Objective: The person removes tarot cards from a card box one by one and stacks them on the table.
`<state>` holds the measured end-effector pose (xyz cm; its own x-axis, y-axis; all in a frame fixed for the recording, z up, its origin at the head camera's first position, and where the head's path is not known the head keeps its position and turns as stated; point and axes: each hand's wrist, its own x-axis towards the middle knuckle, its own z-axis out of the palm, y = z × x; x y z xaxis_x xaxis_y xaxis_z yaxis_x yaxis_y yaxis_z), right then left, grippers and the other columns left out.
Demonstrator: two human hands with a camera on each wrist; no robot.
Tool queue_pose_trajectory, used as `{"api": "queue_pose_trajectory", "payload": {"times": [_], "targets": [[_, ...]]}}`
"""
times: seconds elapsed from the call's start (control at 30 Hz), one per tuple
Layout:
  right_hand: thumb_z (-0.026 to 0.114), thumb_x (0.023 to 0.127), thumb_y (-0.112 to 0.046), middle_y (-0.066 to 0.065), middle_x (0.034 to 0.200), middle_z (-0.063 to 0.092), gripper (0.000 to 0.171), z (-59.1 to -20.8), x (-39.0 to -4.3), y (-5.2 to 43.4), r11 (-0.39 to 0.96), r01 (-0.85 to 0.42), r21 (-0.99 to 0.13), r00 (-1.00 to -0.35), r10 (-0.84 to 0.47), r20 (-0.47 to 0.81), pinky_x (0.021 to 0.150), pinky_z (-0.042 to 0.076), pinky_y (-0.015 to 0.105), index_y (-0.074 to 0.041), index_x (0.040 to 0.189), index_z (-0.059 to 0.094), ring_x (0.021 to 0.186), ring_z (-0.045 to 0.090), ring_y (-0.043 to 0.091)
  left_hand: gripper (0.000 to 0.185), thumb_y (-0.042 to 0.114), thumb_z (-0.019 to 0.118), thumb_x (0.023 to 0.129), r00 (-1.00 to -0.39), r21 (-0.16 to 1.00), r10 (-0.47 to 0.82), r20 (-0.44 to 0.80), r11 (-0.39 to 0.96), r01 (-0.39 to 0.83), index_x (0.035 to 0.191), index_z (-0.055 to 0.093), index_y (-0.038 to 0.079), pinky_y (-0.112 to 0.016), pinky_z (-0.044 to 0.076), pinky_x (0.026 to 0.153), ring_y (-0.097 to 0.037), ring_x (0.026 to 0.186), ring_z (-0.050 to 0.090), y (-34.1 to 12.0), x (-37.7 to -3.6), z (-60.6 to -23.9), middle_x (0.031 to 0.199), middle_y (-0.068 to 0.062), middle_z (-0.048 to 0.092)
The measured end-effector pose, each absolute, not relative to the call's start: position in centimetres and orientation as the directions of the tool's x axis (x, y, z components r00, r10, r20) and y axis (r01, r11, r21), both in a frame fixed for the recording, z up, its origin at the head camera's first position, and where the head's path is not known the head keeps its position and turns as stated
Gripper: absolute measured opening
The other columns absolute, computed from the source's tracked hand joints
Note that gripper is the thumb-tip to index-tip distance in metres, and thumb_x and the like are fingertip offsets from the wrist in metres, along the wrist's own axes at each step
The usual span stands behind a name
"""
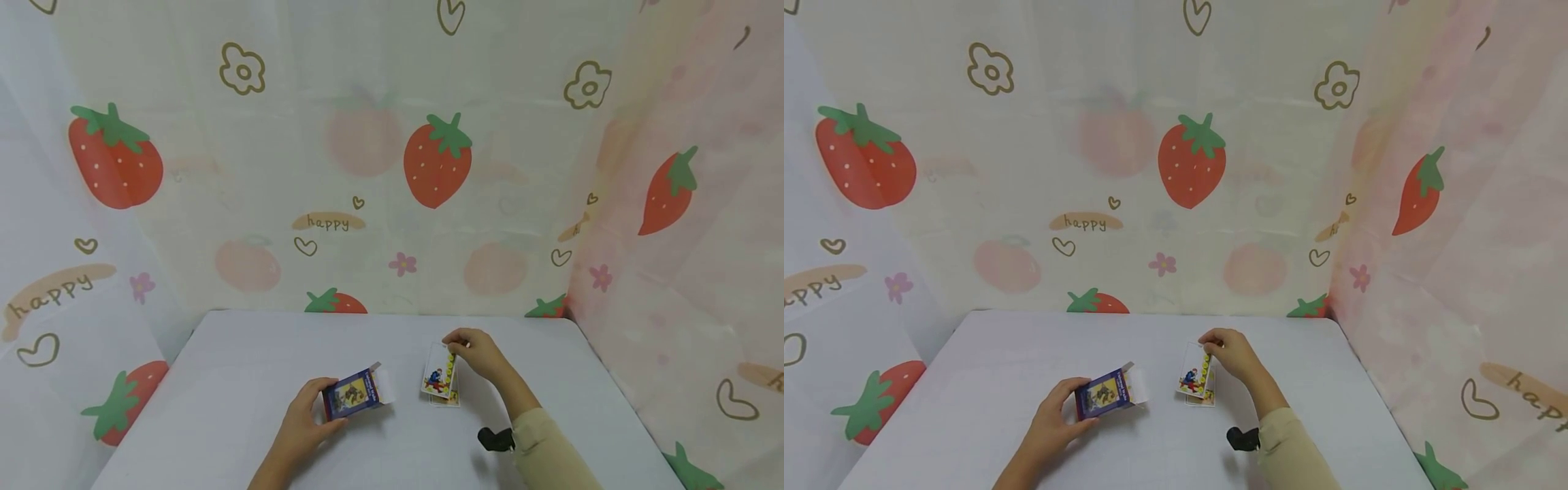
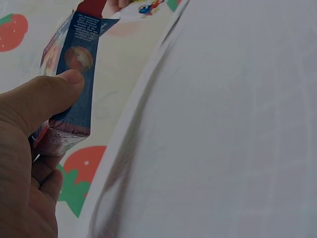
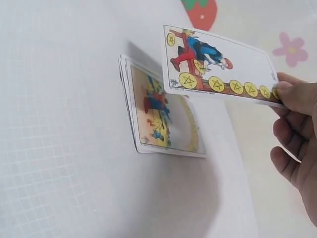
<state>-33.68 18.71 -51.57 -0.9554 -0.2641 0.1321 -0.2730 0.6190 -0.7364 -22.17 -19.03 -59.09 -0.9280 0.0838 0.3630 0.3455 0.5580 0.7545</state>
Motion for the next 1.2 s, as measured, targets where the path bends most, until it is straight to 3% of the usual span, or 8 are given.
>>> {"api": "queue_pose_trajectory", "payload": {"times": [0.27,0.8,1.2], "targets": [[0.067,0.099,-0.013,-0.002,0.089,0.068,0.012,-52.9,-34.3,19.1,0.642,-0.206,-0.738,-0.971,-0.229,0.071,0.073,0.05,0.03,-0.011,0.107,0.076,0.084,0.059,0.015,0.077,0.016,0.096,0.069,-0.93,0.754,0.095,0.355,0.559,0.345,0.136,0.059,0.014,-0.049,0.042,0.118,-0.025,0.136,0.055,-19.2,-22.2,-59.1,0.138,0.002,0.06],[0.067,0.099,-0.011,0.002,0.093,0.068,0.01,-55.3,-35.2,19.2,0.639,-0.162,-0.752,-0.98,-0.192,0.047,0.072,0.051,0.029,-0.011,0.104,0.075,0.087,0.059,0.017,0.077,0.016,0.097,0.067,-0.919,0.742,0.098,0.382,0.56,0.368,0.135,0.059,0.016,-0.049,0.043,0.117,-0.025,0.134,0.056,-19.4,-22.3,-59.4,0.137,0.003,0.061],[0.068,0.097,-0.007,0.002,0.096,0.072,0.01,-57.2,-35.8,18.6,0.646,-0.154,-0.747,-0.983,-0.174,0.053,0.081,0.055,0.034,-0.009,0.103,0.076,0.091,0.063,0.017,0.076,0.018,0.096,0.069,-0.922,0.747,0.096,0.375,0.558,0.362,0.135,0.059,0.017,-0.047,0.043,0.118,-0.024,0.135,0.056,-19.4,-22.2,-59.2,0.137,0.002,0.061]]}}
